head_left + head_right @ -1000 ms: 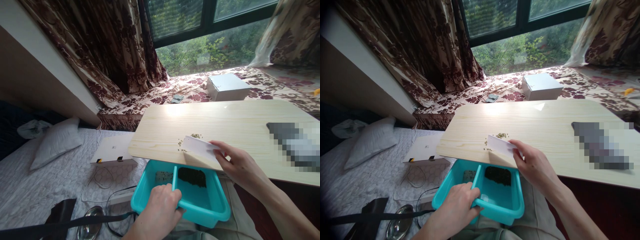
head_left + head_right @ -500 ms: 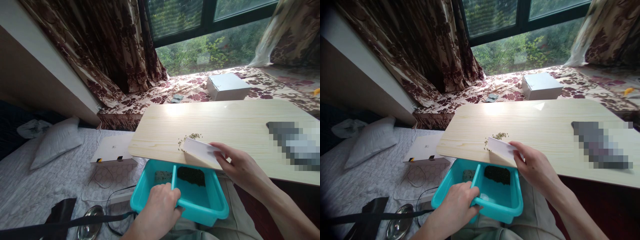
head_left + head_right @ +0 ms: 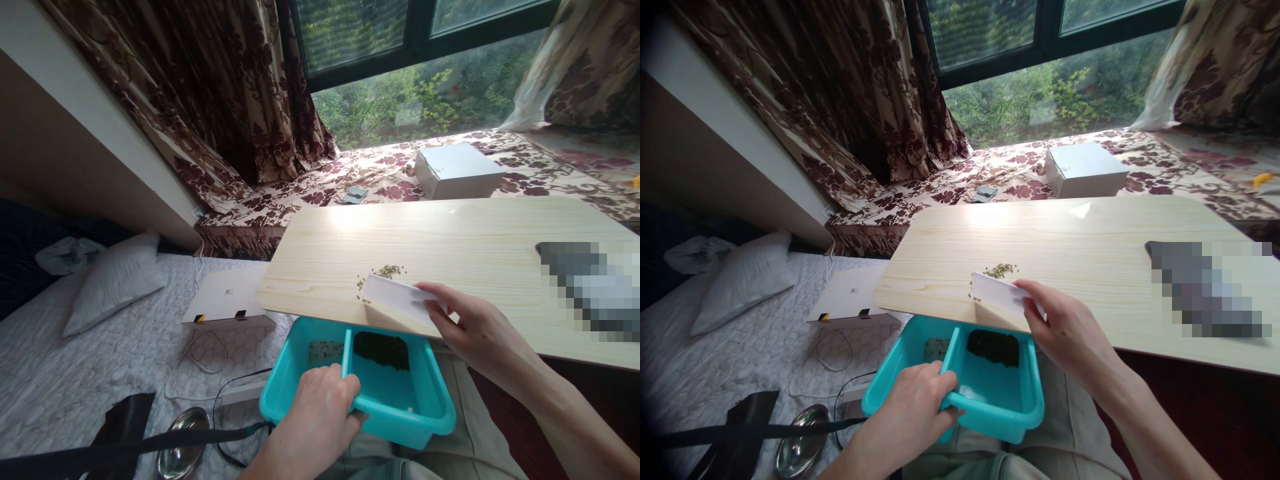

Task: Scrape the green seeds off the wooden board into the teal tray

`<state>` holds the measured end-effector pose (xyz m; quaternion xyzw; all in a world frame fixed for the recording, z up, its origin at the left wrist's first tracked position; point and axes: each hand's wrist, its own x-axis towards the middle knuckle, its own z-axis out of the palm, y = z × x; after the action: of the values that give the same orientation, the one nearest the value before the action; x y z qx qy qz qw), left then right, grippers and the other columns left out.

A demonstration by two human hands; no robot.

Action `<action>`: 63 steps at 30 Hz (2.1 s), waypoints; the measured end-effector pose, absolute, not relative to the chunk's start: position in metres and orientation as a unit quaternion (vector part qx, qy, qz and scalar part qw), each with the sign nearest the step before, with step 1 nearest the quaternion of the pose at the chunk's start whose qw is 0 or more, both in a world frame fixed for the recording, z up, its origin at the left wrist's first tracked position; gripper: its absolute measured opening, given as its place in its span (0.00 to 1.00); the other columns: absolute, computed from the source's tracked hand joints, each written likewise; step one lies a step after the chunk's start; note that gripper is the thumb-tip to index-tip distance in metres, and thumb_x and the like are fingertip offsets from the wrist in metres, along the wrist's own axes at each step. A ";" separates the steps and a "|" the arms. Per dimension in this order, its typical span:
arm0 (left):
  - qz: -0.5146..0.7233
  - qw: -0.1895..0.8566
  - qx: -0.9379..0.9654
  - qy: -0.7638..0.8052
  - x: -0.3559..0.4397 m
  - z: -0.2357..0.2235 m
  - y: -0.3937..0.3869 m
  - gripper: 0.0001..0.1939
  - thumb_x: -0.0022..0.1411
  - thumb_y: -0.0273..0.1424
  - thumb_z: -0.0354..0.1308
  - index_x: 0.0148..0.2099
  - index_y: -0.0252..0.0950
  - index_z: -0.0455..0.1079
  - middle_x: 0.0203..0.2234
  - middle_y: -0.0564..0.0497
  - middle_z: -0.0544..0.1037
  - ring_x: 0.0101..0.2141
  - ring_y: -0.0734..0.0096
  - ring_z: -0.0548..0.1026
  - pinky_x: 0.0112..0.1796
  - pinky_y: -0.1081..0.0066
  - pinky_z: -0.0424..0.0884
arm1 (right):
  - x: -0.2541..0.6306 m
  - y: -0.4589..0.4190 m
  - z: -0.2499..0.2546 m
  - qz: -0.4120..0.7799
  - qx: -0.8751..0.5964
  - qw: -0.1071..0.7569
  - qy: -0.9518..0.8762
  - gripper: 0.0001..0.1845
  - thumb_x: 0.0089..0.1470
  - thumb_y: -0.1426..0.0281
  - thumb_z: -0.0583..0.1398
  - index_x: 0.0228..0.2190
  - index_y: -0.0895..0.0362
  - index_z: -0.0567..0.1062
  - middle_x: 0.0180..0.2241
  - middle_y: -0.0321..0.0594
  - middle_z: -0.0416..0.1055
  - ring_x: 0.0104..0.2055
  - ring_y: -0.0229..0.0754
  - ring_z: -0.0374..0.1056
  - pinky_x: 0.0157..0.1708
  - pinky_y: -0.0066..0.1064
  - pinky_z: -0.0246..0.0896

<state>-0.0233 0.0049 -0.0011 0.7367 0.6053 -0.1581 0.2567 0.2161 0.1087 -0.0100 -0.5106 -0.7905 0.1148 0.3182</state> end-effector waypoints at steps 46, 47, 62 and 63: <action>-0.135 0.265 0.717 0.631 -0.035 -0.005 -0.001 0.06 0.67 0.34 0.63 0.44 0.39 0.77 0.43 0.47 0.80 0.48 0.54 0.78 0.46 0.64 0.71 | 0.206 0.103 -0.007 0.117 -0.506 0.328 -0.789 0.19 0.61 0.66 0.54 0.45 0.53 0.82 0.37 0.43 0.85 0.28 0.45 0.78 0.28 0.32 0.72; -0.133 0.268 0.716 0.631 -0.035 -0.005 -0.001 0.06 0.67 0.34 0.63 0.44 0.39 0.77 0.44 0.47 0.80 0.48 0.54 0.78 0.47 0.64 0.71 | 0.205 0.105 -0.008 0.111 -0.504 0.330 -0.791 0.19 0.61 0.66 0.54 0.45 0.54 0.82 0.37 0.43 0.85 0.29 0.45 0.79 0.28 0.32 0.73; -0.140 0.289 0.693 0.645 -0.041 -0.004 0.003 0.06 0.66 0.33 0.62 0.44 0.40 0.77 0.45 0.46 0.81 0.50 0.54 0.77 0.48 0.64 0.70 | 0.194 0.112 -0.007 0.119 -0.489 0.325 -0.801 0.19 0.59 0.67 0.54 0.44 0.51 0.83 0.36 0.41 0.85 0.26 0.43 0.78 0.25 0.31 0.72; -0.140 0.288 0.693 0.646 -0.041 -0.004 0.003 0.05 0.66 0.33 0.62 0.43 0.40 0.77 0.45 0.47 0.81 0.49 0.54 0.78 0.48 0.64 0.70 | 0.195 0.111 -0.007 0.124 -0.490 0.323 -0.800 0.18 0.60 0.67 0.54 0.44 0.50 0.83 0.36 0.40 0.85 0.26 0.43 0.78 0.25 0.31 0.72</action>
<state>-0.0409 0.0033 -0.0044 0.6927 0.6461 -0.1396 0.2885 0.1945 0.1111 -0.0073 -0.4896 -0.8002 0.1243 0.3233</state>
